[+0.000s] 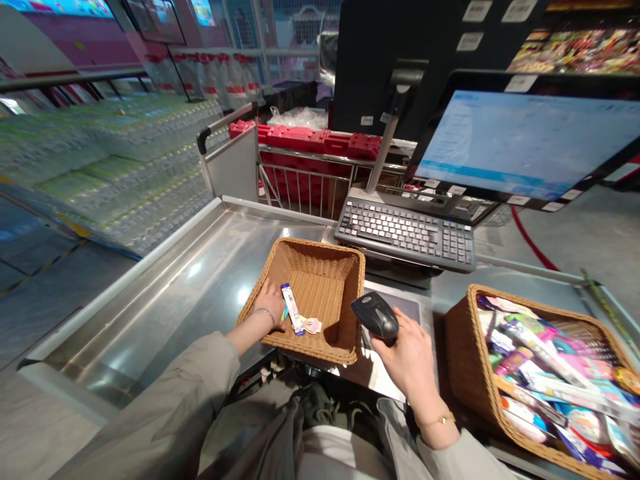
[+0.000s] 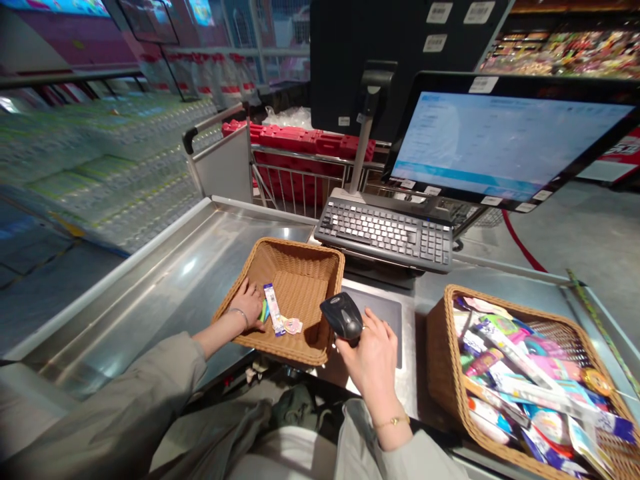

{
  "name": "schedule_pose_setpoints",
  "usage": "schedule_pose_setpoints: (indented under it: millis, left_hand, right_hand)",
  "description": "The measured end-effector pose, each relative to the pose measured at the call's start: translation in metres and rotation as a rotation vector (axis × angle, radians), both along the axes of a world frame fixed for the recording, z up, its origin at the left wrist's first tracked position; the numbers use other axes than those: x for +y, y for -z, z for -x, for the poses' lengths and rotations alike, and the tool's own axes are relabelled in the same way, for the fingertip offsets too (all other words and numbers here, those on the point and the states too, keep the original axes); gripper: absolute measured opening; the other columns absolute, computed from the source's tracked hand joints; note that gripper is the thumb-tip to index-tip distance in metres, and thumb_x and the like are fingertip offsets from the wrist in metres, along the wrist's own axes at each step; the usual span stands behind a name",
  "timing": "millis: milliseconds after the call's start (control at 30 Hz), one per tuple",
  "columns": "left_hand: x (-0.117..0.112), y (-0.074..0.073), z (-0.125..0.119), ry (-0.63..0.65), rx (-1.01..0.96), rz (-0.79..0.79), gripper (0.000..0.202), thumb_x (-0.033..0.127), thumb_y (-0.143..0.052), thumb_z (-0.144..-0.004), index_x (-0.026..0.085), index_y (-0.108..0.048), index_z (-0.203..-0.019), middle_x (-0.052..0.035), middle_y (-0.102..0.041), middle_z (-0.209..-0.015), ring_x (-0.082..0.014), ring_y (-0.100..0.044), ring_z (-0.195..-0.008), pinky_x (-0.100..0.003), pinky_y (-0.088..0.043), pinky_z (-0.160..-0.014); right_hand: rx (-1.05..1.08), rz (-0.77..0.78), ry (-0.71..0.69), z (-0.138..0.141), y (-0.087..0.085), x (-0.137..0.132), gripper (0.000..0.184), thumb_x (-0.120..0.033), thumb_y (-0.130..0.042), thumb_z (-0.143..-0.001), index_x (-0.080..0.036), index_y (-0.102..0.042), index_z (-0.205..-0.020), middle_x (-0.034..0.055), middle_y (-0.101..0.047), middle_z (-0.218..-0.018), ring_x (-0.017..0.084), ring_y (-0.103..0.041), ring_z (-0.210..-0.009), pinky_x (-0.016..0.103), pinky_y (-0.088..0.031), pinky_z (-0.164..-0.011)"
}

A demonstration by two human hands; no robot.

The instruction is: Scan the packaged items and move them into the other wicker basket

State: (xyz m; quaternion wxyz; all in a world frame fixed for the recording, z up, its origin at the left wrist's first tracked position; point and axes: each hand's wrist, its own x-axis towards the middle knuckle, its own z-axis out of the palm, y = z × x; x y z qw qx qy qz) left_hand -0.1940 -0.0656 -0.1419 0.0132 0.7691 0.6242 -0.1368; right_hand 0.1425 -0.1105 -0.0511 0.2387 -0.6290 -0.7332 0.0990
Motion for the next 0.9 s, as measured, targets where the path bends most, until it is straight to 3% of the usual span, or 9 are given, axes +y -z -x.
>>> schedule_pose_setpoints:
  millis: [133, 333, 433, 633, 900]
  left_hand:
    - [0.0, 0.012, 0.001, 0.0, 0.075, 0.083, 0.076, 0.058, -0.084, -0.038, 0.021, -0.073, -0.103, -0.0211, -0.059, -0.131, -0.0496, -0.028, -0.137, -0.068, 0.007, -0.109]
    - [0.003, 0.013, 0.004, 0.046, 0.086, 0.125, 0.076, 0.053, -0.085, -0.038, 0.022, -0.072, -0.106, -0.0212, -0.057, -0.135, -0.0463, -0.031, -0.138, -0.065, 0.009, -0.11]
    - [0.003, 0.007, 0.006, 0.074, 0.072, 0.124, 0.068, 0.044, -0.085, -0.043, 0.019, -0.073, -0.105, -0.0216, -0.057, -0.135, -0.0453, -0.034, -0.136, -0.064, 0.006, -0.112]
    - [0.005, -0.011, 0.007, 0.096, 0.046, 0.066, 0.027, 0.027, -0.067, -0.068, 0.019, -0.075, -0.093, -0.0172, -0.069, -0.118, -0.0391, -0.047, -0.128, -0.066, 0.002, -0.112]
    - [0.007, -0.034, -0.002, 0.069, -0.019, -0.052, 0.025, 0.023, -0.06, -0.074, 0.019, -0.075, -0.094, -0.0136, -0.07, -0.117, -0.0353, -0.05, -0.127, -0.059, -0.014, -0.115]
  right_hand:
    - [0.006, -0.004, -0.001, -0.002, -0.002, 0.001, 0.031, -0.036, -0.054, -0.075, -0.017, -0.067, -0.094, 0.0125, -0.069, -0.114, 0.028, -0.054, -0.123, 0.045, -0.039, -0.101]
    - [0.02, 0.0, 0.003, -0.008, -0.005, 0.001, 0.032, -0.035, -0.055, -0.073, -0.017, -0.067, -0.095, 0.0123, -0.069, -0.115, 0.028, -0.055, -0.123, 0.046, -0.04, -0.101]
    - [0.021, 0.001, 0.007, -0.012, -0.006, 0.0, 0.033, -0.034, -0.055, -0.072, -0.016, -0.067, -0.096, 0.0131, -0.069, -0.115, 0.029, -0.055, -0.122, 0.046, -0.04, -0.101]
    - [0.038, 0.004, 0.011, -0.019, -0.005, -0.001, 0.03, -0.033, -0.056, -0.072, -0.016, -0.067, -0.095, 0.0118, -0.07, -0.113, 0.029, -0.055, -0.122, 0.045, -0.039, -0.102]
    - [0.036, 0.014, 0.005, -0.024, -0.005, -0.002, 0.028, -0.032, -0.058, -0.073, -0.017, -0.067, -0.095, 0.0112, -0.069, -0.114, 0.028, -0.055, -0.123, 0.043, -0.039, -0.102]
